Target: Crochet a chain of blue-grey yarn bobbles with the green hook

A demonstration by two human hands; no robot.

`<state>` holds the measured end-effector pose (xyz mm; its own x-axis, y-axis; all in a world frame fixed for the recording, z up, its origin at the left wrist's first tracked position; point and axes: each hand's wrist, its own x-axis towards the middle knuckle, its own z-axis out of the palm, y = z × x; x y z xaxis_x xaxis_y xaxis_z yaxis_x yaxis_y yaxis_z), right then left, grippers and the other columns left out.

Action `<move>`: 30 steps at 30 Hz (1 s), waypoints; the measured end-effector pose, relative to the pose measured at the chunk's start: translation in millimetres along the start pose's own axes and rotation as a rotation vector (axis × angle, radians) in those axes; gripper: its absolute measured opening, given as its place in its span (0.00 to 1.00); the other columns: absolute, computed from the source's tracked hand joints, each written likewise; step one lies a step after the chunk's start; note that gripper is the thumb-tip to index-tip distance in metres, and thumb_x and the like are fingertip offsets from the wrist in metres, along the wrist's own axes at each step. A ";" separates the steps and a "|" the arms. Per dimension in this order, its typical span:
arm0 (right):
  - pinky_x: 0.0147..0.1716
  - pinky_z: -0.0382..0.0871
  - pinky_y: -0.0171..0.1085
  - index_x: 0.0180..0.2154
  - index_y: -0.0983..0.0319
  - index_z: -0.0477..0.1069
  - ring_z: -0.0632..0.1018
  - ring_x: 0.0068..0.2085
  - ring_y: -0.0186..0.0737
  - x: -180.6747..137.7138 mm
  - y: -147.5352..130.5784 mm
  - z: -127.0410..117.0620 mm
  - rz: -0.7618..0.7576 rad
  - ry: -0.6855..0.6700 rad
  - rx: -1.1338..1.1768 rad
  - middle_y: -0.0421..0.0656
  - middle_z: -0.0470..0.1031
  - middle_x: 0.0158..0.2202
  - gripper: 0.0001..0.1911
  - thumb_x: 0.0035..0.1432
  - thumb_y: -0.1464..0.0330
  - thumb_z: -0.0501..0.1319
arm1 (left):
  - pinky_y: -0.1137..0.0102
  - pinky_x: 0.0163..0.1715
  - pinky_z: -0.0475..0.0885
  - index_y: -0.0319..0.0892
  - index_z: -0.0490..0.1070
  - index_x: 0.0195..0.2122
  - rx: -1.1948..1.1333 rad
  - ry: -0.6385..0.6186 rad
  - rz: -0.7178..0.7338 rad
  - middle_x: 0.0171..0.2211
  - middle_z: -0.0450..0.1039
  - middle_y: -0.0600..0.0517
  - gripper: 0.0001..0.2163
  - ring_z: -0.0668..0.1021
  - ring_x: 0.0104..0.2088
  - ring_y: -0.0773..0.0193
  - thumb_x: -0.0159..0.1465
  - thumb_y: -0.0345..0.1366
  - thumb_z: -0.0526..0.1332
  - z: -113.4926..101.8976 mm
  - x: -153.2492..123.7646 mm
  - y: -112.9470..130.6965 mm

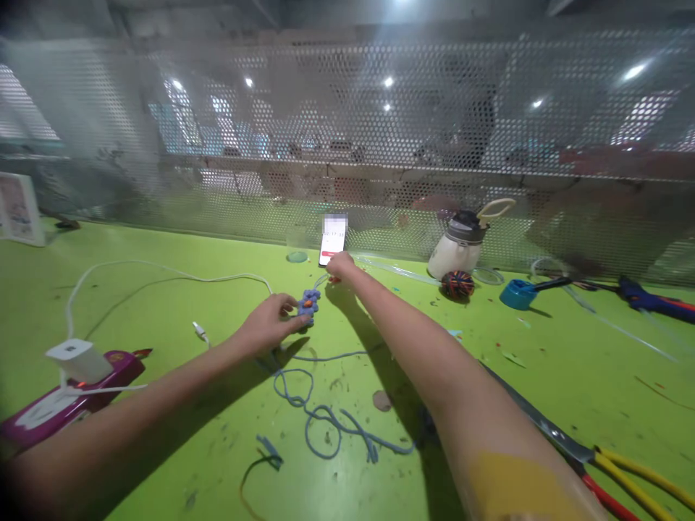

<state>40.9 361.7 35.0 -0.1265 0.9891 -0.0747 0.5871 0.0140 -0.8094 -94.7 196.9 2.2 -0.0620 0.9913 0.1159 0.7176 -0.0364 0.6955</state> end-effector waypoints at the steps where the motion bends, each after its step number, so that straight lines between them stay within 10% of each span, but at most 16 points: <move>1: 0.44 0.74 0.48 0.53 0.63 0.67 0.76 0.47 0.44 -3.6 0.6 -5.5 -0.001 -0.007 -0.042 0.48 0.71 0.52 0.18 0.65 0.63 0.60 | 0.57 0.44 0.70 0.40 0.72 0.44 0.029 0.002 0.035 0.44 0.73 0.40 0.18 0.76 0.43 0.49 0.56 0.45 0.67 0.3 -5.6 -2.1; 17: 0.34 0.68 0.35 0.41 0.65 0.76 0.76 0.34 0.37 -122.8 39.6 12.5 -0.406 -0.170 -0.375 0.45 0.78 0.35 0.11 0.54 0.77 0.64 | 0.62 0.47 0.65 0.43 0.71 0.32 0.087 0.049 0.263 0.38 0.70 0.46 0.03 0.71 0.43 0.53 0.60 0.30 0.59 5.7 -16.8 -13.2; 30: 0.36 0.64 0.37 0.38 0.61 0.78 0.74 0.37 0.42 -118.4 45.6 24.1 -0.554 -0.130 -0.477 0.46 0.76 0.37 0.08 0.55 0.71 0.62 | 0.71 0.24 0.67 0.39 0.67 0.32 -0.414 -0.009 -0.250 0.22 0.75 0.49 0.03 0.74 0.21 0.65 0.56 0.28 0.60 -5.2 -4.6 -12.1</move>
<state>63.3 241.6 -7.1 -0.5814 0.7936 0.1792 0.6895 0.5975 -0.4094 -106.7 192.2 -3.1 -0.1901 0.9770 -0.0962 0.3444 0.1582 0.9254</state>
